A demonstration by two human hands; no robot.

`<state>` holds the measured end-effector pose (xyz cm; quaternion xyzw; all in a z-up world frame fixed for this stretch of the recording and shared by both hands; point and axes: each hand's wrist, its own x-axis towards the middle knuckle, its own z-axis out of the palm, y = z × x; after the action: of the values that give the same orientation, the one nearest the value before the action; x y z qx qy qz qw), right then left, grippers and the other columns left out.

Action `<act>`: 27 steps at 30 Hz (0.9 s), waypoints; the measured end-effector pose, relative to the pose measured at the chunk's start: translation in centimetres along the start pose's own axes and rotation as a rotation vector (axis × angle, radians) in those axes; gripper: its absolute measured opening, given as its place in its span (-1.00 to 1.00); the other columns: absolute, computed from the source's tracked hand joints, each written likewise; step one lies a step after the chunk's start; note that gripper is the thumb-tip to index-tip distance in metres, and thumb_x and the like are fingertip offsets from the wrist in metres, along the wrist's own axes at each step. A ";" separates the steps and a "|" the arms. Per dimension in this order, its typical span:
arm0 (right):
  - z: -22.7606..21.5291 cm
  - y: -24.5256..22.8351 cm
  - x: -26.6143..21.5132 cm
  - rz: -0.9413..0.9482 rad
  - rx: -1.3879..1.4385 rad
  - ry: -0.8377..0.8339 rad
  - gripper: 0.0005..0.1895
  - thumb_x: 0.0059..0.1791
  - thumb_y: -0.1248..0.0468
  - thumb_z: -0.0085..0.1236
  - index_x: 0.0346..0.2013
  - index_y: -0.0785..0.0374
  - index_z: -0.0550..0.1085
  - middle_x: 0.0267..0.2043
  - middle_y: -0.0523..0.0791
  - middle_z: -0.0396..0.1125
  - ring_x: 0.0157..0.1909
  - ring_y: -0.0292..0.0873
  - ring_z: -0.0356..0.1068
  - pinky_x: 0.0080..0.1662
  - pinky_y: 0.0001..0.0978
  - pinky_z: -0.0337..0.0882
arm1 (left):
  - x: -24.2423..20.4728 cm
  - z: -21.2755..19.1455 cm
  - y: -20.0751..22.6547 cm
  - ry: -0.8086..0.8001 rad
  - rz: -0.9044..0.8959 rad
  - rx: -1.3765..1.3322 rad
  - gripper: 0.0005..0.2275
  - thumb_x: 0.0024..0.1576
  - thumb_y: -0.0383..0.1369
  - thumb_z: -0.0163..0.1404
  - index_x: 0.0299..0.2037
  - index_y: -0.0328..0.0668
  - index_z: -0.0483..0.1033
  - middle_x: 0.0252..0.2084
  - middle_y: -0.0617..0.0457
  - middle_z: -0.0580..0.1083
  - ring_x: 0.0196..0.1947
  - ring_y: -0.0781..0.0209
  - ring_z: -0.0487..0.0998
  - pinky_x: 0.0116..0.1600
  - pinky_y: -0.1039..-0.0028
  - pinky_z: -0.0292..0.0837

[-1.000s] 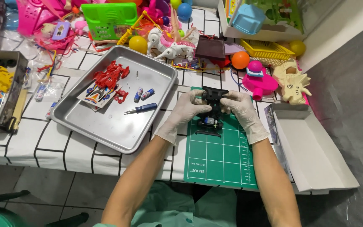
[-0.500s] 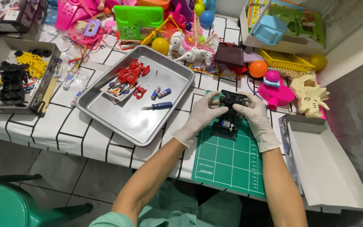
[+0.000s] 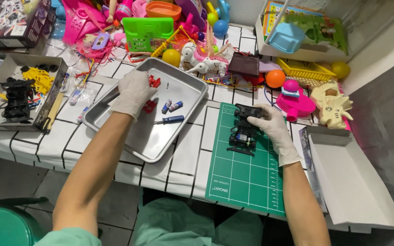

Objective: The person assembles a red toy car on a green cutting mat. They attach the red body to the black chassis, insert small wheels, and use a blue screwdriver to tighten the components. Finally, the person places the completed toy car into a white box.

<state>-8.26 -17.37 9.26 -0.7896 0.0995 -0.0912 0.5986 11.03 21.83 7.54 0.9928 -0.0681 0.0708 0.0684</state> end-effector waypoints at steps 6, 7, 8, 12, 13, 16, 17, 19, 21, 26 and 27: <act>-1.1 1.9 0.9 -0.123 -0.219 0.086 -0.40 -0.27 0.23 0.55 0.05 0.16 0.58 -0.14 -0.05 0.42 -0.18 -0.22 0.37 -0.07 -0.50 0.43 | 0.4 1.7 -1.9 -0.004 0.008 0.038 -0.71 -0.02 -0.23 0.12 -0.17 -0.21 0.70 -0.25 -0.15 0.61 -0.09 -0.17 0.66 -0.04 0.01 0.58; -1.2 2.4 1.1 -0.120 -0.221 0.091 -0.40 -0.27 0.23 0.55 0.05 0.16 0.58 -0.14 -0.05 0.42 -0.18 -0.22 0.37 -0.07 -0.50 0.43 | 0.4 1.3 -1.7 -0.006 0.013 0.037 -0.71 -0.02 -0.23 0.12 -0.17 -0.21 0.70 -0.25 -0.15 0.61 -0.09 -0.17 0.66 -0.04 0.01 0.58; -1.4 2.9 1.3 -0.147 -0.309 0.091 -0.39 -0.25 0.18 0.53 0.07 0.16 0.57 -0.17 -0.06 0.40 -0.21 -0.22 0.37 -0.06 -0.46 0.44 | 0.5 0.9 -1.6 0.047 0.032 -0.015 -0.76 -0.02 -0.27 0.11 -0.23 -0.20 0.70 -0.30 -0.18 0.60 -0.14 -0.23 0.66 -0.08 -0.03 0.58; -2.0 3.6 1.7 -0.210 -0.563 0.083 -0.45 -0.16 0.04 0.46 0.08 0.10 0.59 -0.24 -0.09 0.41 -0.26 -0.17 0.41 -0.06 -0.32 0.45 | -1.5 -4.3 3.0 0.151 0.104 -0.302 -0.84 0.08 -0.25 0.09 -0.20 0.04 0.68 -0.35 -0.09 0.58 -0.19 -0.21 0.65 -0.10 0.00 0.57; -2.3 3.4 1.7 -0.208 -0.565 0.087 -0.45 -0.16 0.04 0.46 0.08 0.10 0.59 -0.24 -0.09 0.41 -0.26 -0.17 0.41 -0.06 -0.32 0.45 | -3.1 -6.3 5.5 0.150 0.108 -0.304 -0.84 0.08 -0.25 0.09 -0.20 0.04 0.68 -0.35 -0.09 0.58 -0.19 -0.21 0.65 -0.10 0.00 0.57; -2.5 2.6 1.2 -0.225 -0.665 0.133 -0.49 -0.06 -0.06 0.38 0.14 -0.03 0.57 -0.22 -0.15 0.40 -0.25 -0.18 0.41 -0.05 -0.28 0.42 | -8.1 -10.5 12.6 0.050 0.128 -0.867 -0.83 0.04 -0.20 0.09 -0.22 0.19 0.70 -0.43 0.08 0.60 -0.31 0.15 0.68 -0.10 0.24 0.57; -2.5 2.1 1.0 -0.275 -0.465 0.160 -0.57 -0.04 0.07 0.37 0.12 0.00 0.58 -0.19 -0.15 0.42 -0.20 -0.24 0.40 -0.07 -0.38 0.41 | -9.5 -11.0 14.8 -0.054 0.149 -1.198 -0.81 0.07 -0.29 0.11 -0.17 -0.08 0.67 -0.33 -0.09 0.60 -0.24 0.12 0.64 -0.09 0.27 0.59; -2.0 0.2 0.1 -0.322 -0.268 0.190 -0.64 -0.01 0.20 0.36 0.09 0.03 0.58 -0.16 -0.14 0.43 -0.16 -0.30 0.39 -0.10 -0.47 0.41 | -11.3 -10.1 18.2 -0.167 0.172 -1.529 -0.78 0.09 -0.39 0.12 -0.11 -0.35 0.64 -0.23 -0.25 0.59 -0.18 0.08 0.60 -0.08 0.29 0.62; -1.2 -2.2 -1.5 -0.281 0.170 -0.004 -0.55 0.00 0.34 0.25 0.20 0.14 0.47 0.04 -0.09 0.45 0.03 -0.28 0.45 0.05 -0.43 0.50 | -12.1 -7.6 20.9 -0.352 0.147 -1.743 -0.69 0.11 -0.36 0.20 0.00 -0.41 0.59 -0.15 -0.21 0.59 -0.16 0.15 0.59 -0.10 0.31 0.62; -1.0 -2.3 -1.3 -0.315 0.299 -0.152 -0.16 -0.29 0.38 0.55 0.19 0.07 0.28 0.07 -0.13 0.36 0.06 -0.20 0.44 0.02 -0.33 0.53 | -9.9 0.9 25.2 -0.375 0.039 -1.767 -0.70 0.08 -0.28 0.28 -0.09 -0.32 0.63 -0.25 -0.10 0.59 -0.31 0.28 0.60 -0.24 0.50 0.64; -0.6 -2.6 -1.6 -0.327 0.250 -0.172 -0.07 -0.36 0.43 0.61 0.16 0.06 0.24 0.05 -0.13 0.33 0.05 -0.16 0.43 0.00 -0.30 0.53 | -10.3 0.7 25.1 -0.368 0.008 -1.725 -0.69 0.05 -0.24 0.31 -0.12 -0.28 0.65 -0.29 -0.08 0.59 -0.35 0.31 0.59 -0.25 0.52 0.64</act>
<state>-9.82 -16.81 11.84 -0.7197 -0.0934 -0.1312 0.6753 -2.57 -1.63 8.47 0.5906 -0.1113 -0.1659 0.7818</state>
